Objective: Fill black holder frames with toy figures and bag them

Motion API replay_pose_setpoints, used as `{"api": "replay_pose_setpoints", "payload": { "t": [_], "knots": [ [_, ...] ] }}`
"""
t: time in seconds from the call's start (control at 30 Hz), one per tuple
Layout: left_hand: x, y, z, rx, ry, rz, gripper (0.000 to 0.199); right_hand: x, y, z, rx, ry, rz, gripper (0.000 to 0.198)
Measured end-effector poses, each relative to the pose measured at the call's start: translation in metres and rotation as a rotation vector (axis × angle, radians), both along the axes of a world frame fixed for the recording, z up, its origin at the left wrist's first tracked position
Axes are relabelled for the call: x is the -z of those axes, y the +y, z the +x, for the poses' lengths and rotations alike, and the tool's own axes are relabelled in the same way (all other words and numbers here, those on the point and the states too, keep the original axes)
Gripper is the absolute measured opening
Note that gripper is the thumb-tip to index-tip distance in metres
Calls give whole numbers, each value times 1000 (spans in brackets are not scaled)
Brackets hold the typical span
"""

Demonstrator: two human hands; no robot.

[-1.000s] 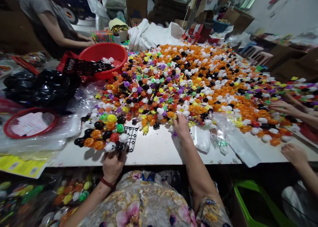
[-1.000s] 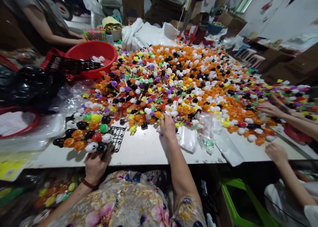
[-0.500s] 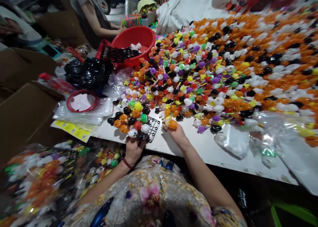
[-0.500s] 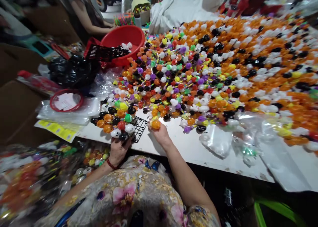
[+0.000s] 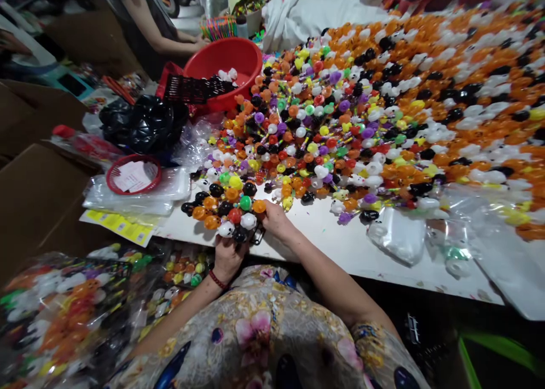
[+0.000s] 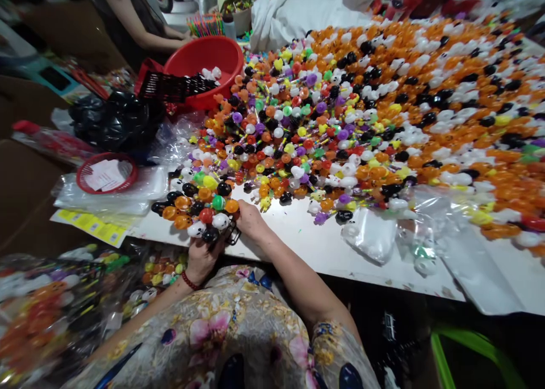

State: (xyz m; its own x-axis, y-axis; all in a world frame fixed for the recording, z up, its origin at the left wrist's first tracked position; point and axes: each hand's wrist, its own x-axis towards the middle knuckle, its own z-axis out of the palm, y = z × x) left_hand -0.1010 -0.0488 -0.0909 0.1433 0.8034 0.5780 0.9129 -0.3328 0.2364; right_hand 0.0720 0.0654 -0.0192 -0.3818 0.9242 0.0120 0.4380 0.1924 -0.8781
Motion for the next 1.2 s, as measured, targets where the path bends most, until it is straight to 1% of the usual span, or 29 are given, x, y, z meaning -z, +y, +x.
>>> {"api": "replay_pose_setpoints", "payload": {
  "t": [0.13,0.27,0.4,0.5,0.57,0.63,0.7,0.73,0.77,0.83,0.93,1.0,1.07,1.13,1.2],
  "knots": [
    [10,-2,-5,21,-8,-67,20,-5,2,3,-81,-111,15,16],
    [14,-1,-6,7,-56,-7,19,-9,0,0,-145,-150,2,28],
    [9,2,-3,27,-16,68,20,-8,-2,-6,-116,-88,-17,26],
    [6,3,-3,52,46,101,20,-6,-5,3,-70,9,6,19],
    [5,3,-3,54,59,89,21,-8,-5,25,9,51,77,18],
    [6,4,-3,36,48,80,19,-11,0,58,168,16,193,21],
    [7,4,-2,9,24,96,18,-16,9,96,415,-136,306,21],
    [8,4,-2,-4,15,101,18,-18,16,113,535,-224,336,22],
    [9,4,-2,-13,10,101,18,-20,22,128,611,-306,344,23],
    [10,5,-2,-14,7,88,18,-23,34,148,660,-421,328,20],
    [12,5,-2,-1,8,71,16,-27,45,157,618,-461,289,14],
    [11,5,-1,1,26,95,16,-30,45,153,615,-380,277,15],
    [9,5,1,-2,55,132,15,-32,40,146,601,-192,211,17],
    [7,5,2,-1,65,149,14,-33,32,135,547,53,61,20],
    [7,6,2,7,65,152,13,-33,24,123,465,250,-103,22]
  ]
}}
